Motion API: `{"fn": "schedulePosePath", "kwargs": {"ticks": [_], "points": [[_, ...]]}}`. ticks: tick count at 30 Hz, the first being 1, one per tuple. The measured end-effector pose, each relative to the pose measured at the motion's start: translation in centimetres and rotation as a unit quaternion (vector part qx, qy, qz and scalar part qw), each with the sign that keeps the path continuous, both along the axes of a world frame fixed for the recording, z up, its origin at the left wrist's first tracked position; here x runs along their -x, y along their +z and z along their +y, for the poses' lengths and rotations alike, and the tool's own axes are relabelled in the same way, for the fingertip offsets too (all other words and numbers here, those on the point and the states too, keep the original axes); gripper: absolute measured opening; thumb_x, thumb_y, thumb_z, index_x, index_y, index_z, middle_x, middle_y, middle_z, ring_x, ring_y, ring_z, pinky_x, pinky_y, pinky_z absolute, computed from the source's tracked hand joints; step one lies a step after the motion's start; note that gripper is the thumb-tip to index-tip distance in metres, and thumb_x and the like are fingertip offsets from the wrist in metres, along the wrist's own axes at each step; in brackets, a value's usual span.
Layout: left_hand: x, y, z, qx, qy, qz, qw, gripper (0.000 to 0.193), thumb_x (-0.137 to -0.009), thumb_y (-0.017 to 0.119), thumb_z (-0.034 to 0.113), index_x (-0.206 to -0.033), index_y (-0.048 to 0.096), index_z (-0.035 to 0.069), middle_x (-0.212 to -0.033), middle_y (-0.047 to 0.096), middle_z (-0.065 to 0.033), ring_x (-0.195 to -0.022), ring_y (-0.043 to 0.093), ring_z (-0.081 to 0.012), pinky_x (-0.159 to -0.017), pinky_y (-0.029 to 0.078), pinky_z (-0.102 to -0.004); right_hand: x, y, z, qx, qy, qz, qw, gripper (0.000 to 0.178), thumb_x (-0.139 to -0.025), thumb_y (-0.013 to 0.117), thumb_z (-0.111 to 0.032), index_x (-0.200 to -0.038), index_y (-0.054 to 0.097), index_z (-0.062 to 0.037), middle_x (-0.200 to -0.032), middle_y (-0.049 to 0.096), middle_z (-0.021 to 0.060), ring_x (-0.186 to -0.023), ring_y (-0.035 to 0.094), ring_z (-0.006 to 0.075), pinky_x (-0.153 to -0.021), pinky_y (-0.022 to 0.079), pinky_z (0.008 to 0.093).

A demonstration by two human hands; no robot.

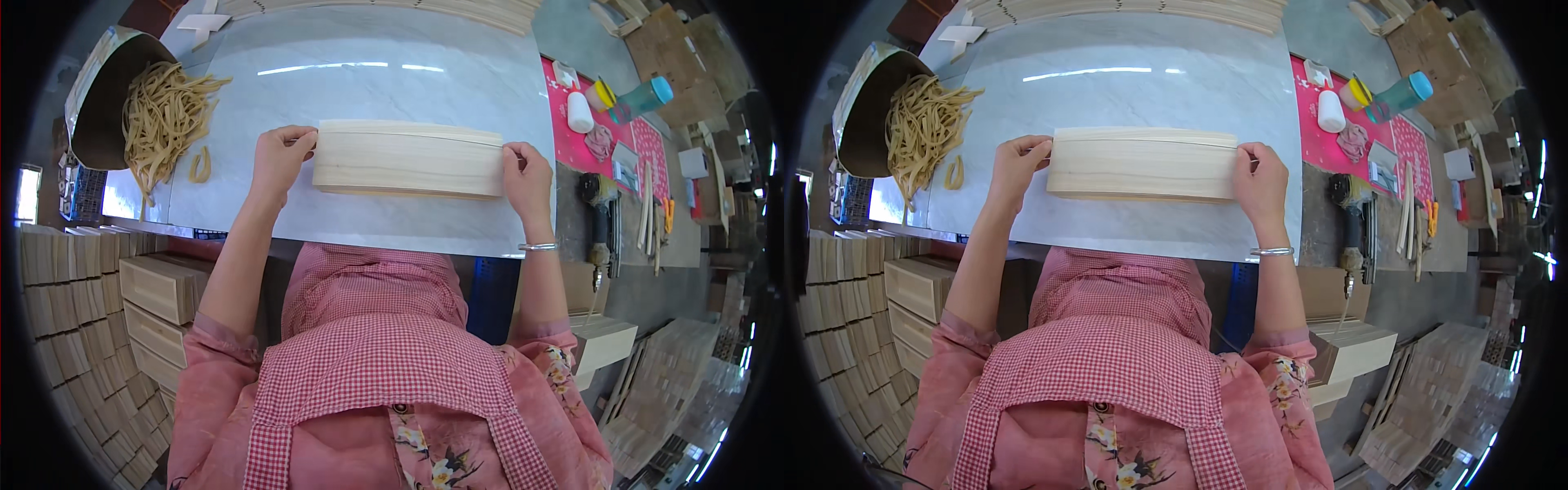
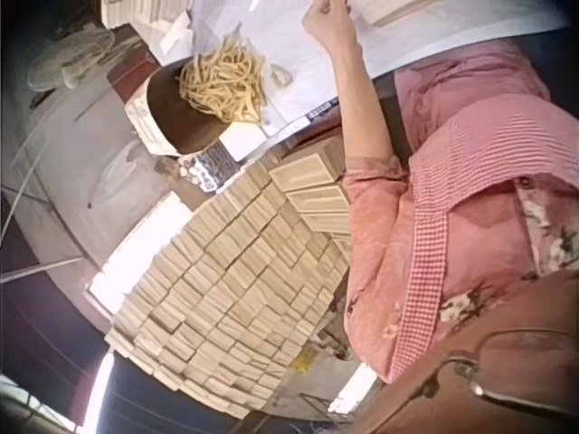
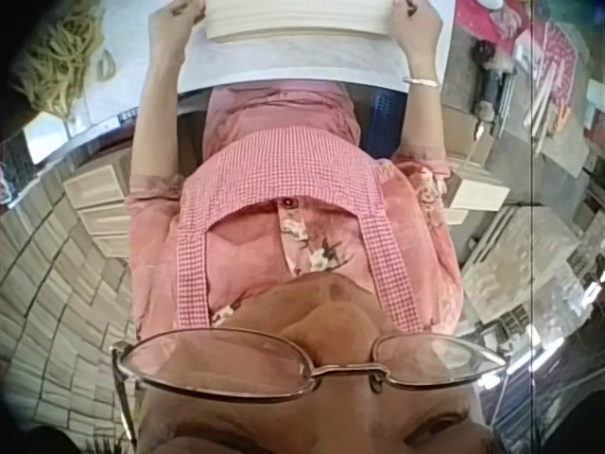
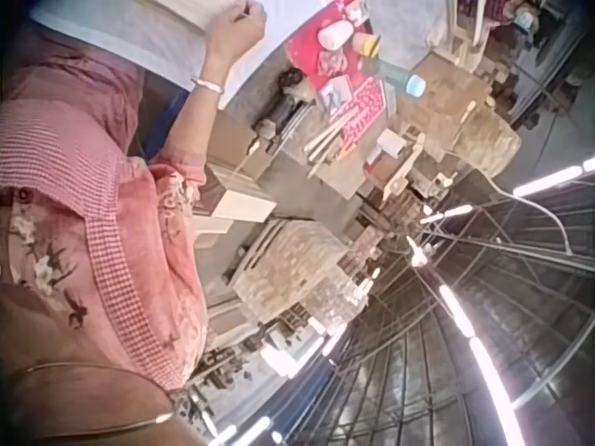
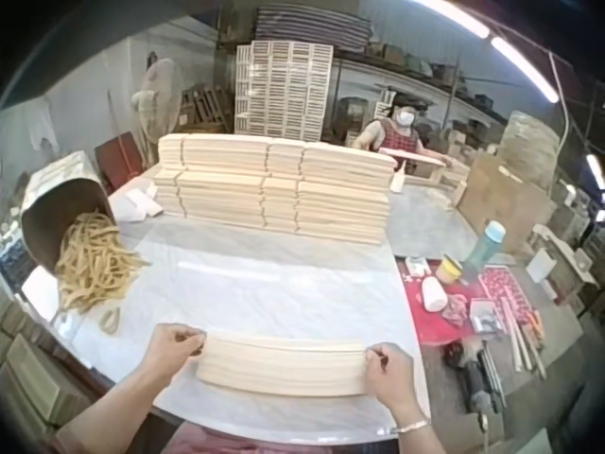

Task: The user is assembling small wooden boxes using wood slats, glue, and a pneumatic staple gun.

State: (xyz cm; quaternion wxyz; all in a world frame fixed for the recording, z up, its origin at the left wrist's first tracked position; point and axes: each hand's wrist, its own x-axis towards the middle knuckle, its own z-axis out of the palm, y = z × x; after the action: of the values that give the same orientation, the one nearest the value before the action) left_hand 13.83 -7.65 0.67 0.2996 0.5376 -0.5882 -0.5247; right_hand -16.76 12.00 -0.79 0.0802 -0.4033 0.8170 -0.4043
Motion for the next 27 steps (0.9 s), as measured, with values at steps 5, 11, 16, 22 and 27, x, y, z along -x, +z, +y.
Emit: {"fn": "schedulePosePath", "kwargs": {"ticks": [5,11,16,22,27], "points": [[-0.1,-0.4,0.8,0.021,0.0,-0.009,1.0,0.02,-0.091,0.066,0.006,-0.105,0.076,-0.005,-0.094,0.072,-0.0116,-0.083,0.065,-0.0172,-0.08,0.056,-0.0268,-0.6,-0.5,-0.1,0.028,0.0,0.03,0.999,0.013,-0.092,0.063,-0.007,-0.097,0.07,0.0018,-0.085,0.069,0.0078,-0.069,0.059,0.0146,-0.067,0.05,0.029],[-0.5,-1.4,0.7,0.11,-0.026,-0.058,0.992,0.02,-0.091,0.065,0.005,-0.104,0.076,-0.005,-0.101,0.071,-0.0125,-0.085,0.064,-0.0183,-0.079,0.055,-0.0283,-1.2,-0.8,-0.3,0.018,0.002,0.075,0.997,0.012,-0.091,0.063,-0.006,-0.099,0.069,0.0009,-0.085,0.069,0.0087,-0.069,0.06,0.0168,-0.066,0.05,0.0298],[-0.5,-0.7,0.7,0.195,-0.085,-0.141,0.967,0.019,-0.089,0.065,0.005,-0.103,0.075,-0.003,-0.116,0.069,-0.0133,-0.094,0.065,-0.0226,-0.081,0.054,-0.0312,-1.7,-2.3,-0.7,0.03,-0.027,0.13,0.991,0.012,-0.092,0.063,-0.007,-0.101,0.067,0.0002,-0.087,0.068,0.0089,-0.07,0.061,0.018,-0.066,0.05,0.0301],[1.5,0.6,1.9,0.494,-0.108,-0.357,0.785,0.043,-0.084,0.065,0.006,-0.127,0.065,0.002,-0.148,0.05,-0.0146,-0.123,0.055,-0.0293,-0.101,0.045,-0.0394,-2.6,-2.2,-0.8,0.071,-0.065,0.044,0.994,0.01,-0.091,0.063,-0.006,-0.1,0.064,-0.0013,-0.09,0.064,0.0107,-0.072,0.06,0.0221,-0.067,0.051,0.0332],[9.8,2.1,6.6,0.491,-0.354,-0.246,0.757,0.09,-0.082,0.076,0.046,-0.151,0.039,0.002,-0.162,0.033,-0.0164,-0.149,0.032,-0.0352,-0.12,0.026,-0.0551,-2.7,-2.2,-0.4,0.111,-0.068,0.001,0.992,0.009,-0.09,0.064,-0.005,-0.099,0.064,-0.0012,-0.09,0.063,0.0107,-0.072,0.06,0.0227,-0.067,0.052,0.0333]]}}
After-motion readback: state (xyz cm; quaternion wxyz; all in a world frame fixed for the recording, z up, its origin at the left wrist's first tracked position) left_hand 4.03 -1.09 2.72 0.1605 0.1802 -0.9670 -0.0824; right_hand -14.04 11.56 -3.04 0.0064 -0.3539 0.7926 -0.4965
